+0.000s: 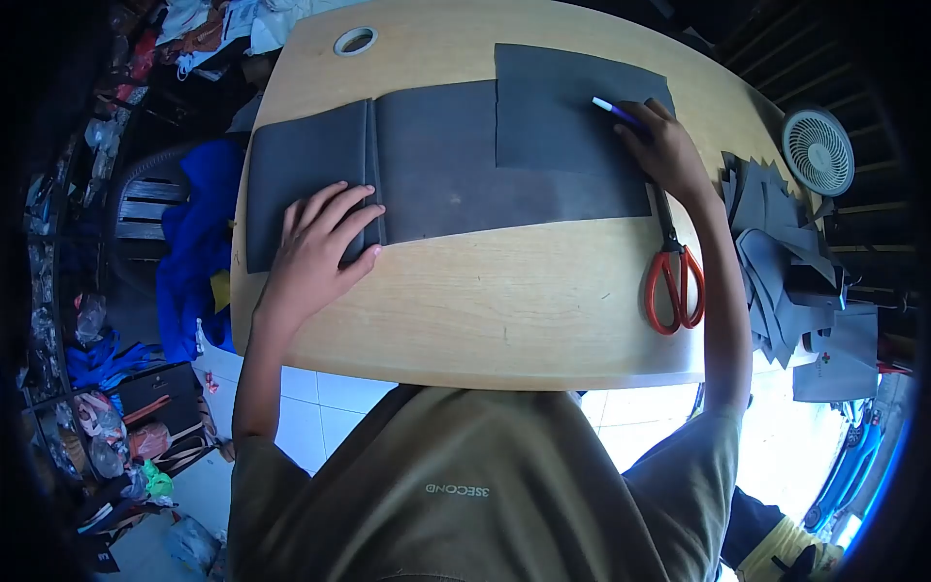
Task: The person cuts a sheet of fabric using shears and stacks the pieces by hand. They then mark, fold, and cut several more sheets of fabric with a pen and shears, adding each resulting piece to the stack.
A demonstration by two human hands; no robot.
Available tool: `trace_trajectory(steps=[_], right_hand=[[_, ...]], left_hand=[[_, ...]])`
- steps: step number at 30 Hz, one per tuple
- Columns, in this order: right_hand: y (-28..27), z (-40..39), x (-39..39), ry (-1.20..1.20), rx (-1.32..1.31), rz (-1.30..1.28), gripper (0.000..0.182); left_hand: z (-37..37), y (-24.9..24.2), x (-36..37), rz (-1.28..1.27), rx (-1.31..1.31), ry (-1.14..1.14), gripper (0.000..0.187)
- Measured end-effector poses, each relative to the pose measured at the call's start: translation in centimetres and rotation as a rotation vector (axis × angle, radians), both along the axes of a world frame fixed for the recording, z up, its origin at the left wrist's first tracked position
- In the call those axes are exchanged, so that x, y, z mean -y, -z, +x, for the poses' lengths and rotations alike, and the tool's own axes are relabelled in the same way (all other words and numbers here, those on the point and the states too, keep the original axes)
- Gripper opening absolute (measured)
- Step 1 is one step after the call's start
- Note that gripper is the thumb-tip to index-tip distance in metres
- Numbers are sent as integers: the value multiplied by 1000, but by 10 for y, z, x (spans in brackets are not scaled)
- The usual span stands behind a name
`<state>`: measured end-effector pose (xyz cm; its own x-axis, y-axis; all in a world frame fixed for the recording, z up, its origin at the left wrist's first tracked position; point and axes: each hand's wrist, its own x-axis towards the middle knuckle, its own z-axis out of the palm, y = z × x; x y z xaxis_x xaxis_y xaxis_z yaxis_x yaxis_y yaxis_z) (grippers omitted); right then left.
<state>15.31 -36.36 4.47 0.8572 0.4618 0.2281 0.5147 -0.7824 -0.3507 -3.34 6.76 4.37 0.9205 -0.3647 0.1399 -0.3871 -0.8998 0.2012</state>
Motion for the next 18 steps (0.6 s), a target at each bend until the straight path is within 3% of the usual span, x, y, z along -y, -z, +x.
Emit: trace_trajectory(steps=[5,9,12,14,16,18], right_hand=[[-3,-5,9,176,163,181,29],[-19,-19,22,345,122,188,31],[-11,-20,60,324,171,117,31],[-14,-26,81,542,53,-61,32],[8,-24,128,443,161,-99,31],[17,-28,146,491,119,-160,32]], left_hand=[[-1,-4,0,12,-2,-5,42],[0,-6,1,-3,57,1,41],[1,-22,-4,-71,161,-33,38],[-2,-28,-11,-115,257,-78,35],[-5,-33,-11,-126,301,-89,28],[-8,-35,-5,-139,263,-74,25]])
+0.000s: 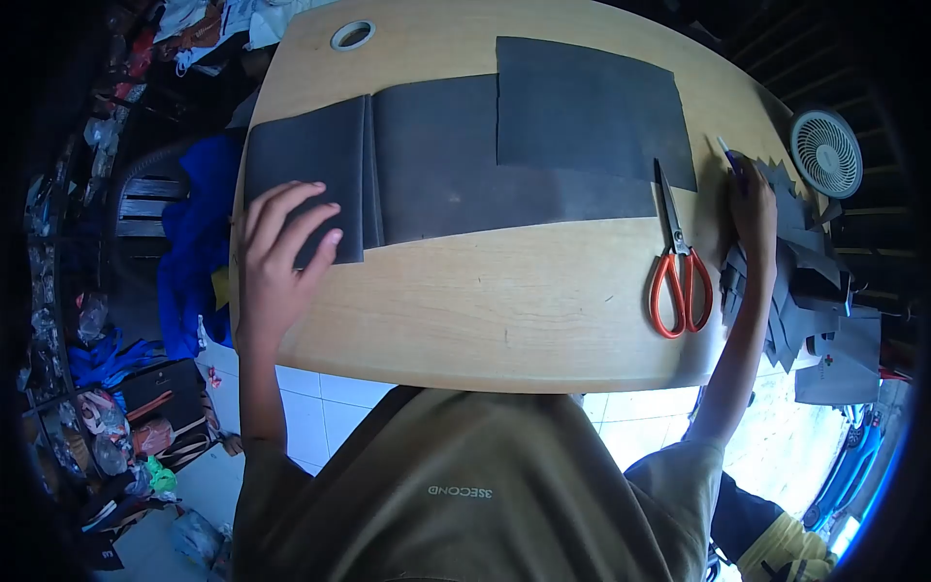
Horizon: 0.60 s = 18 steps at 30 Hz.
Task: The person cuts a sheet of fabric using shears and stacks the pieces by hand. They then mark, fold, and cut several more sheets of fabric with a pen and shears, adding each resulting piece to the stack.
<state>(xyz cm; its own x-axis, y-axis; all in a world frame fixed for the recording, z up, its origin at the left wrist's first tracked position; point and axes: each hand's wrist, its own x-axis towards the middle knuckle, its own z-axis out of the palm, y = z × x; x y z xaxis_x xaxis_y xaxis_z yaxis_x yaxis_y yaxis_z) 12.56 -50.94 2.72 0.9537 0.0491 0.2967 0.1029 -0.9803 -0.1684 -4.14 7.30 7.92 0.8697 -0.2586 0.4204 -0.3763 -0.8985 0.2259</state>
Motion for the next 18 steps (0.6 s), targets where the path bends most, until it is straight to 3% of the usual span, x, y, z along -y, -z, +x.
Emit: trace_trajectory(steps=[10,16,18], right_hand=[[-2,-9,-16,19,-49,-61,35],[-14,-30,-41,-85,183,-220,31],[-33,-57,-70,-80,160,-121,26]], left_hand=[[9,38,28,52,-78,179,25],[12,41,30,50,-17,198,19],[9,33,32,52,22,212,16]])
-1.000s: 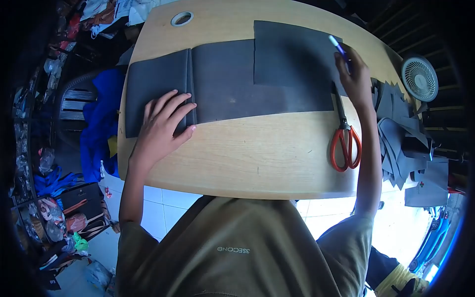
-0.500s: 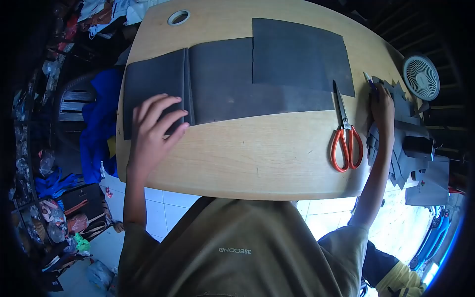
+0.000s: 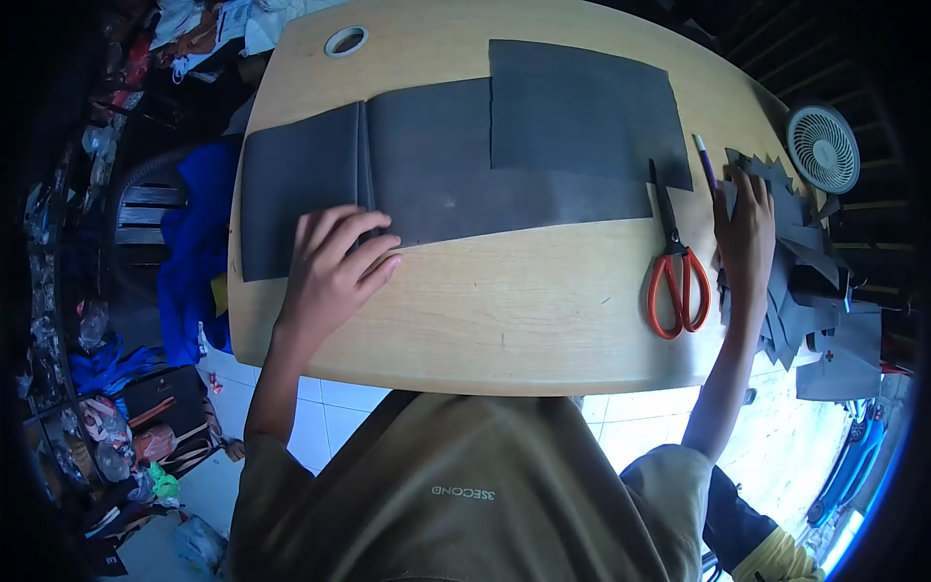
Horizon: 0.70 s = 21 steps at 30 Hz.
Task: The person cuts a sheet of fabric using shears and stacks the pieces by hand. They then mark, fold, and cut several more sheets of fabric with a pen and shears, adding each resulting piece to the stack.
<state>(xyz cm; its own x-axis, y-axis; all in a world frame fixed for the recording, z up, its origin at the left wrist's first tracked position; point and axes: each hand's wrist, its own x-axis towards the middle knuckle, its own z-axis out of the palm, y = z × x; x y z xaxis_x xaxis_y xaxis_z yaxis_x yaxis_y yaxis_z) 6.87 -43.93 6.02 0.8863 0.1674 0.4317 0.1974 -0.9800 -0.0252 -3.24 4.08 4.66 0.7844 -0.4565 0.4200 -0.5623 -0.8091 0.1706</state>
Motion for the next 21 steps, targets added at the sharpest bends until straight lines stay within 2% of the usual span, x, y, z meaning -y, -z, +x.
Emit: trace_trajectory(steps=[1,3,4,6,9,12,14,16,18,19,21], right_hand=[[-10,-15,-6,0,-14,49,24],[-25,-44,-2,102,-429,366,18],[-21,-60,4,87,-503,339,18],[-16,-86,-3,33,-605,338,20],[0,-108,-17,29,-515,350,27],[0,-115,-32,118,-481,342,31],[-6,-116,-42,137,-493,346,31],[-3,-119,-42,106,-449,295,37],[-4,-123,-48,111,-405,188,43],[4,-123,-44,117,-373,195,48],[8,-122,-40,180,-459,325,48]], left_hand=[[-7,-1,2,-197,-203,-110,13],[-34,-3,9,-587,-617,-329,15],[-42,-1,19,-1096,-802,-314,31],[-52,-10,19,-1547,-1445,-299,44],[-56,-13,26,-1813,-1639,-353,54],[-50,-3,23,-2116,-1464,-370,51],[-50,12,16,-2295,-1424,-233,41],[-48,11,17,-2400,-1422,-273,37],[-47,0,28,-2432,-1389,-440,38],[-47,-5,33,-2446,-1371,-524,39],[-46,-11,36,-2494,-1367,-553,38]])
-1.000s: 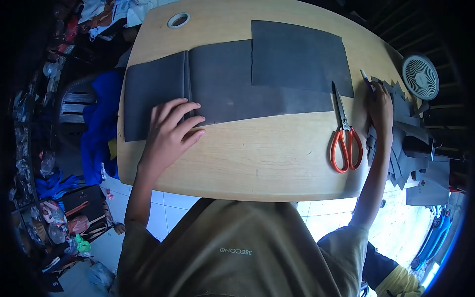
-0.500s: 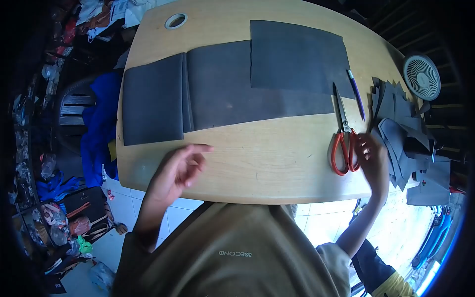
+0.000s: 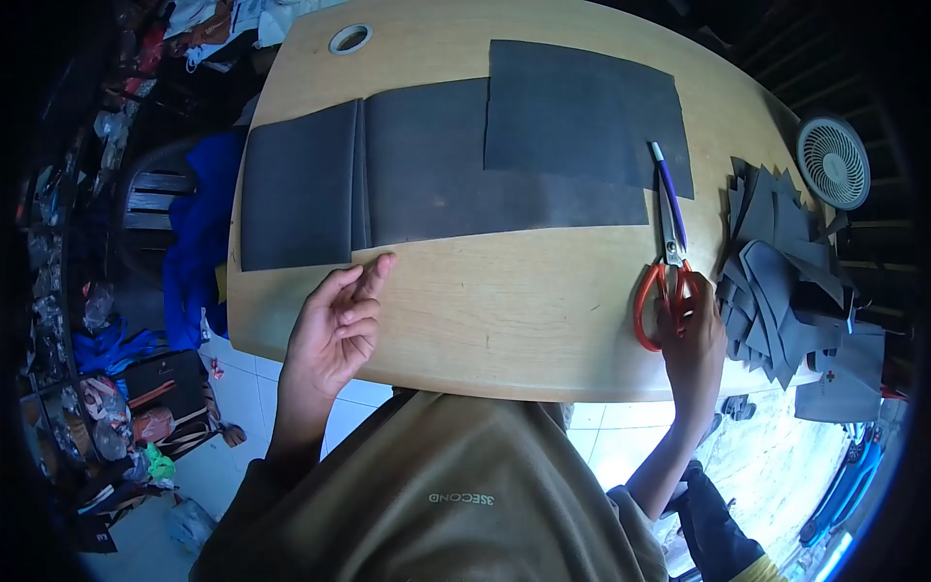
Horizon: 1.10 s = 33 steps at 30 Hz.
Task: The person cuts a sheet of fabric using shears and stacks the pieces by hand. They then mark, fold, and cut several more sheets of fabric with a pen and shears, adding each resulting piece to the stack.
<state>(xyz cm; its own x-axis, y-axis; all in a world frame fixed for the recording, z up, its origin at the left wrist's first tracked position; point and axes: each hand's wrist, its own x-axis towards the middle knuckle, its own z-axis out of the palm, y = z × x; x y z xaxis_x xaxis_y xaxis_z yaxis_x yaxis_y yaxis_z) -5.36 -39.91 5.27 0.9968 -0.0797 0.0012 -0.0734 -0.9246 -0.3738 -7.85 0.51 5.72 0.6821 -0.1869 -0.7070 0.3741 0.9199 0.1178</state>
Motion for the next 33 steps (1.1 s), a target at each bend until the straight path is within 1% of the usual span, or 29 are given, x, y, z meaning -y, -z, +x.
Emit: trace_trajectory(steps=[1,2,5,6,8,9,10,11,13,14,15,17,20,21,24,26,27,29,30,31,33], right_hand=[[-1,1,0,39,-45,62,47],[-4,0,-3,58,-35,88,44],[-8,-4,5,120,-122,320,41],[-6,-9,13,119,-101,480,41],[-11,-21,26,116,-138,668,44],[-12,-28,30,115,-158,763,45],[-11,-35,31,95,-153,832,53],[-10,-40,31,128,-173,893,55],[-10,-49,30,199,-212,1014,61],[-4,-53,33,189,-224,1059,70],[-3,-55,33,176,-199,1068,72],[-3,-59,29,150,-149,1086,76],[6,-55,31,54,-139,1300,89],[10,-55,33,20,-143,1374,92],[22,-55,17,14,51,1564,97],[47,-58,23,-43,46,1844,95],[48,-60,16,-26,63,1977,101],[38,-55,-7,-109,-5,2073,104],[41,-57,-16,-101,-53,2090,104],[37,-55,-31,-142,-123,2056,106],[32,-62,-64,-126,-226,1991,111]], left_hand=[[0,-2,1,-13,-16,-13,38],[0,-3,3,7,-18,-40,39],[-3,-1,5,22,1,-74,39],[-6,2,6,10,16,-71,39],[-10,7,5,-14,46,-67,38],[-11,6,9,84,43,-52,37],[-12,4,14,183,41,-36,36],[-13,2,17,282,39,-19,35],[-15,8,16,766,235,141,33],[-15,10,16,1005,336,223,32],[-12,11,17,1315,474,244,26],[0,15,6,1926,557,430,21],[22,13,-5,2422,911,509,21],[25,13,-6,2422,918,539,23],[32,13,-10,2459,968,602,25],[35,11,-14,2526,1046,614,25],[38,11,-15,2554,1109,605,24],[43,10,-19,2611,1240,583,21],[45,12,-22,2621,1301,576,19],[47,17,-25,2629,1363,565,18],[50,22,-29,2630,1455,527,15]])
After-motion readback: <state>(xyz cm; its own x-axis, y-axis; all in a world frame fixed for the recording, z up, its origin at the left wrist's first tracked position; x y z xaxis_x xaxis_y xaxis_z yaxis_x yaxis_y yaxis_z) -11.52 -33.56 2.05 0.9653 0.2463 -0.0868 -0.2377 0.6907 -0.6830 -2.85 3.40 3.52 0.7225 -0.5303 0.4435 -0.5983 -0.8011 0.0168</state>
